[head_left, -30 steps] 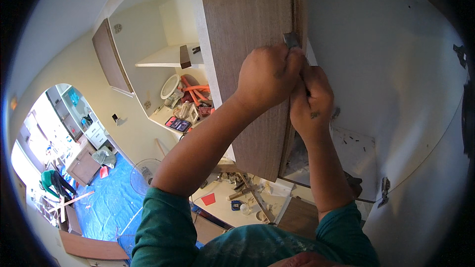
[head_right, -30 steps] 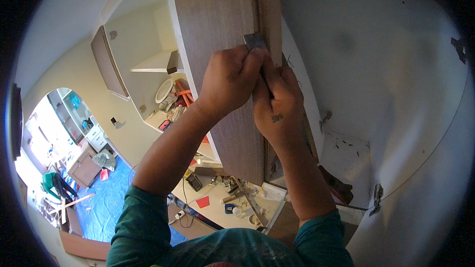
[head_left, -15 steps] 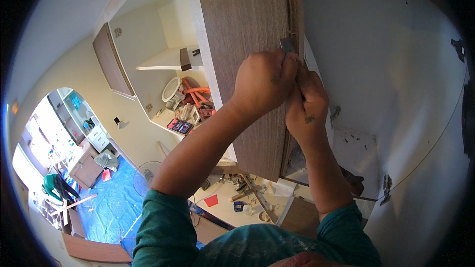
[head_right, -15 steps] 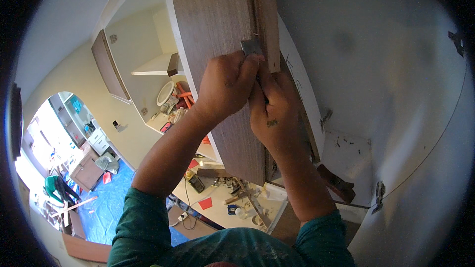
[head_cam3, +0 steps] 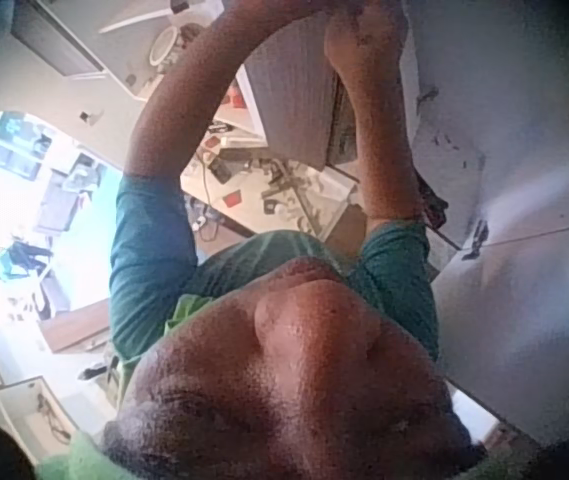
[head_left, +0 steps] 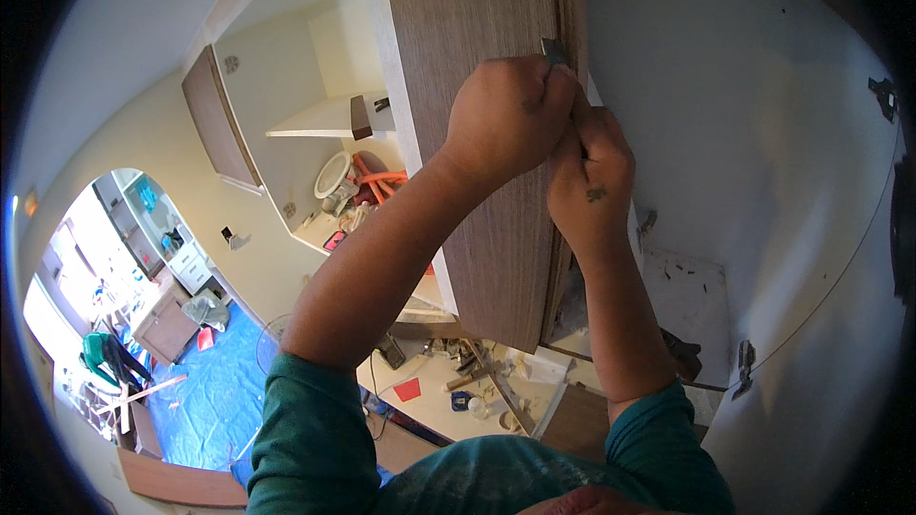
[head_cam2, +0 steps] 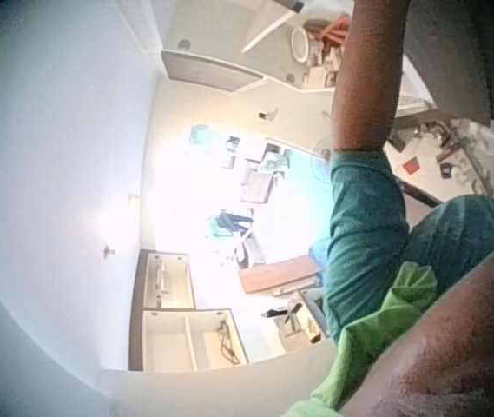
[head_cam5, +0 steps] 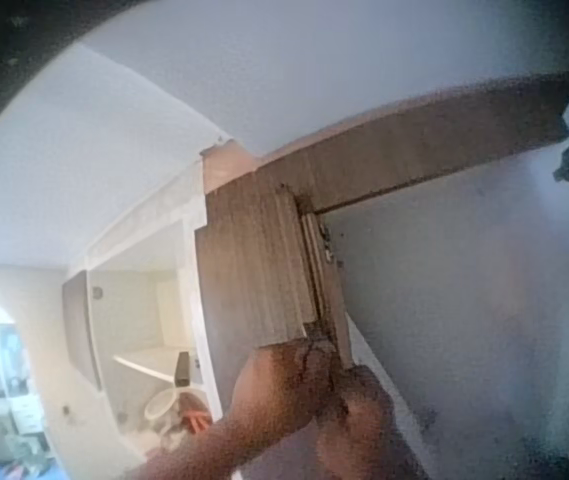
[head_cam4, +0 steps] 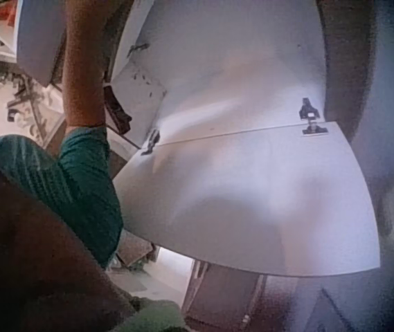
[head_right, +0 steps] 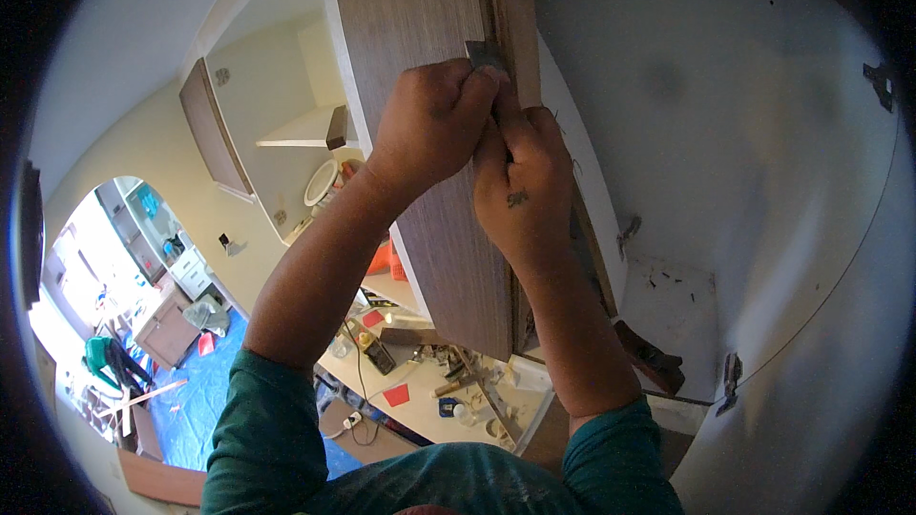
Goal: The person uses a utility knife to trim the edge of a wooden cabinet door. They repeatedly scrape and shave the edge to remove excess material, holding the door steady with the other hand.
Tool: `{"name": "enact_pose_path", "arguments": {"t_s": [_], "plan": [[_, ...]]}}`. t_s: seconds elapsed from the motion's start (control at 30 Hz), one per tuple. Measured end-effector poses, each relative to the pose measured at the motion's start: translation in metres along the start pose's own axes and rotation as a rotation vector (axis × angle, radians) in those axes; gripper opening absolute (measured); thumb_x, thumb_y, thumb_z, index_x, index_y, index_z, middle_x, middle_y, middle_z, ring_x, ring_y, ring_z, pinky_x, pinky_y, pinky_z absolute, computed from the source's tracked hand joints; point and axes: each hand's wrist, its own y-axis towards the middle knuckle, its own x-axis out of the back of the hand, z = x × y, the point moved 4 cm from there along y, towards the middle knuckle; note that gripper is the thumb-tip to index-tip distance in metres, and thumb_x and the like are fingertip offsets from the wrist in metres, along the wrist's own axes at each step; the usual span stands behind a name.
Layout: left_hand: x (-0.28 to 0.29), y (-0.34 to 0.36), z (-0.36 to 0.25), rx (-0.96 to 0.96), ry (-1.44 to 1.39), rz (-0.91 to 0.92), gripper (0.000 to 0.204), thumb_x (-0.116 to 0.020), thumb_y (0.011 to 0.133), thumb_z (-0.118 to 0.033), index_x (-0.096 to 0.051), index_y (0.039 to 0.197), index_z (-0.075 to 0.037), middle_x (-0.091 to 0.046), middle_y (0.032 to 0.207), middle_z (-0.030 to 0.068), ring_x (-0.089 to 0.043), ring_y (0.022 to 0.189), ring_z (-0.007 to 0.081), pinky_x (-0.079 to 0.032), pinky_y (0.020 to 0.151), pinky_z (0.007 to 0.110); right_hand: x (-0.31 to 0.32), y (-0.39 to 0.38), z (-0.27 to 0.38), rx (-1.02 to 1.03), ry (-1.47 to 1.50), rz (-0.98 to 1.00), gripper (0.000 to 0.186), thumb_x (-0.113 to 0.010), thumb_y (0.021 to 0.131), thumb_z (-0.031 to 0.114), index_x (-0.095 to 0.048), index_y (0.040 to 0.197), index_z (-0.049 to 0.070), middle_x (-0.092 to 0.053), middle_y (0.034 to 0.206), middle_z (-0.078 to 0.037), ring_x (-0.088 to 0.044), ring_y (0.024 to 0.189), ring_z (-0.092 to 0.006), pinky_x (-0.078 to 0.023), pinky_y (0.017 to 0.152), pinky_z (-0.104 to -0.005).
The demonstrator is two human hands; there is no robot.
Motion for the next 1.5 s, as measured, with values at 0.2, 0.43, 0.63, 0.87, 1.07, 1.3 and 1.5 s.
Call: {"name": "enact_pose_path", "arguments": {"t_s": [0.2, 0.43, 0.63, 0.87, 1.07, 1.3, 1.5], "plan": [[-0.003, -0.010, 0.001, 0.016, 0.030, -0.003, 0.040, -0.055, 0.092, -0.029, -0.064, 0.070, 0.002, -0.061, 0.064, 0.0258, -0.065, 0.066, 0.0443, -0.053, 0.062, 0.049, 0.007, -0.006, 0.005, -0.006, -0.008, 0.084, 0.044, -0.060, 0.094, 0.006, -0.055, 0.137, 0.000, -0.060, 0.094, -0.019, -0.064, 0.084, -0.0342, -0.052, 0.073, -0.0409], [-0.002, -0.023, -0.003, 0.097, -0.025, 0.022, 0.038, -0.056, 0.092, -0.029, -0.065, 0.070, 0.001, -0.061, 0.064, 0.0251, -0.065, 0.064, 0.0436, -0.053, 0.061, 0.049, 0.012, -0.018, 0.005, 0.012, 0.052, 0.127, 0.051, -0.060, 0.092, 0.005, -0.050, 0.142, 0.000, -0.060, 0.102, -0.024, -0.066, 0.090, -0.0361, -0.053, 0.078, -0.0420], [0.002, -0.005, 0.000, 0.037, -0.036, -0.051, 0.037, -0.057, 0.091, -0.028, -0.065, 0.069, 0.000, -0.061, 0.063, 0.0234, -0.065, 0.062, 0.0419, -0.053, 0.059, 0.049, 0.011, 0.004, 0.006, 0.002, 0.063, 0.115, 0.051, -0.063, 0.091, 0.005, -0.051, 0.140, 0.000, -0.063, 0.102, -0.023, -0.067, 0.087, -0.0326, -0.053, 0.077, -0.0407], [-0.002, -0.012, -0.002, -0.029, 0.082, -0.112, 0.036, -0.058, 0.090, -0.028, -0.064, 0.069, 0.001, -0.061, 0.064, 0.0240, -0.064, 0.063, 0.0427, -0.053, 0.059, 0.048, 0.009, -0.002, 0.005, 0.014, 0.020, 0.088, 0.046, -0.063, 0.092, 0.007, -0.055, 0.137, 0.000, -0.065, 0.096, -0.022, -0.067, 0.085, -0.0333, -0.053, 0.075, -0.0409], [0.000, 0.005, -0.002, 0.056, 0.037, -0.038, 0.035, -0.059, 0.089, -0.029, -0.065, 0.073, 0.001, -0.064, 0.070, 0.0249, -0.065, 0.065, 0.0436, -0.053, 0.061, 0.048, 0.009, 0.009, 0.004, 0.003, 0.088, 0.078, 0.041, -0.061, 0.093, 0.007, -0.057, 0.134, -0.002, -0.063, 0.094, -0.023, -0.067, 0.083, -0.0343, -0.053, 0.073, -0.0411], [0.003, 0.012, -0.009, -0.042, 0.021, -0.087, 0.034, -0.058, 0.090, -0.026, -0.065, 0.071, 0.001, -0.063, 0.070, 0.0256, -0.065, 0.066, 0.0439, -0.053, 0.062, 0.048, 0.011, 0.026, 0.006, -0.013, 0.080, 0.108, 0.039, -0.059, 0.095, 0.009, -0.058, 0.132, -0.003, -0.062, 0.088, -0.024, -0.066, 0.080, -0.0350, -0.052, 0.069, -0.0426], [-0.007, 0.001, -0.003, 0.029, 0.064, -0.037, 0.035, -0.058, 0.091, -0.026, -0.065, 0.074, 0.003, -0.063, 0.068, 0.0241, -0.065, 0.063, 0.0391, -0.052, 0.060, 0.046, 0.016, 0.007, -0.002, 0.011, 0.054, 0.147, 0.041, -0.060, 0.095, 0.011, -0.057, 0.133, -0.002, -0.062, 0.089, -0.025, -0.066, 0.080, -0.0367, -0.052, 0.068, -0.0438]]}}
